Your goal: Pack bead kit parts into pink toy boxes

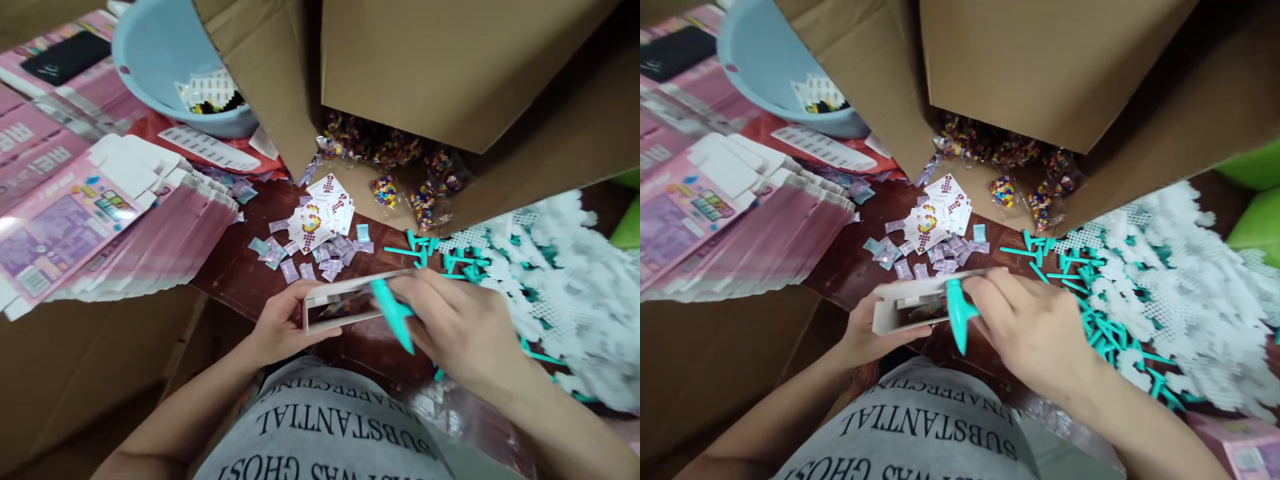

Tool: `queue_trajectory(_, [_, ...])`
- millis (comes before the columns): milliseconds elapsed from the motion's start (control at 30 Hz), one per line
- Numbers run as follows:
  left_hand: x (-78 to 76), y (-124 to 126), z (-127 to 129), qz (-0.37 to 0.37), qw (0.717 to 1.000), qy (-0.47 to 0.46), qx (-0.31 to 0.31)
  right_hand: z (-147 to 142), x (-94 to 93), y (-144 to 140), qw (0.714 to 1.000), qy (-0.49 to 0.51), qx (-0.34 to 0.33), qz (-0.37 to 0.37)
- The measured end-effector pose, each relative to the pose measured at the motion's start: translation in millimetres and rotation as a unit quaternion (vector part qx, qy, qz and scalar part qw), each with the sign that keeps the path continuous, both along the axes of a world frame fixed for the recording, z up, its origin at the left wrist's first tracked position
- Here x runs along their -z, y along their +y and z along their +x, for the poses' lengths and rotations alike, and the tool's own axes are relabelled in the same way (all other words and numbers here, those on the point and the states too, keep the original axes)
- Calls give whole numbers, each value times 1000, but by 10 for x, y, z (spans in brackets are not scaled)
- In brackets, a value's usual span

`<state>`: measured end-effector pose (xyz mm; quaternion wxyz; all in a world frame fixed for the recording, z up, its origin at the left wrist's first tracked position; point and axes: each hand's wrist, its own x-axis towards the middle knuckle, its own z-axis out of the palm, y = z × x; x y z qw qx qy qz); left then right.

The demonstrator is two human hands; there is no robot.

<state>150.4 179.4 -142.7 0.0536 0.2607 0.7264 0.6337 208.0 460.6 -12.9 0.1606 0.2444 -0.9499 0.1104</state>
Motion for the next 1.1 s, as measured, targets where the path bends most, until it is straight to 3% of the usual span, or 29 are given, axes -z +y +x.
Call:
queue_trajectory(100, [-29,128,37,-23,1000,-9,-16,-78,-105,-105,1000,-17,-4,4])
queue_trajectory(300, [-8,254,83,-10,999,52,-1,-218,-70,-191,986,-77,-140,37])
queue_trajectory(400, [67,297,117,8,1000,24,-2,-257,-31,-190,982,-97,-156,-46])
queue_trajectory(533, [163,318,141,82,996,-5,-18,-163,88,26,980,-48,-93,-170])
queue_trajectory(600, [212,346,141,109,993,6,-32,-69,258,160,978,-8,-25,-207])
queue_trajectory(700, [313,446,134,127,992,28,-9,77,593,260,972,-27,32,-231])
queue_trajectory(833, [496,601,142,77,995,31,63,224,810,205,982,6,95,-164])
queue_trajectory(933, [563,647,188,47,996,4,75,284,705,142,987,41,141,-58])
queue_trajectory(1100, [500,610,231,-11,998,25,53,354,523,176,986,73,128,74])
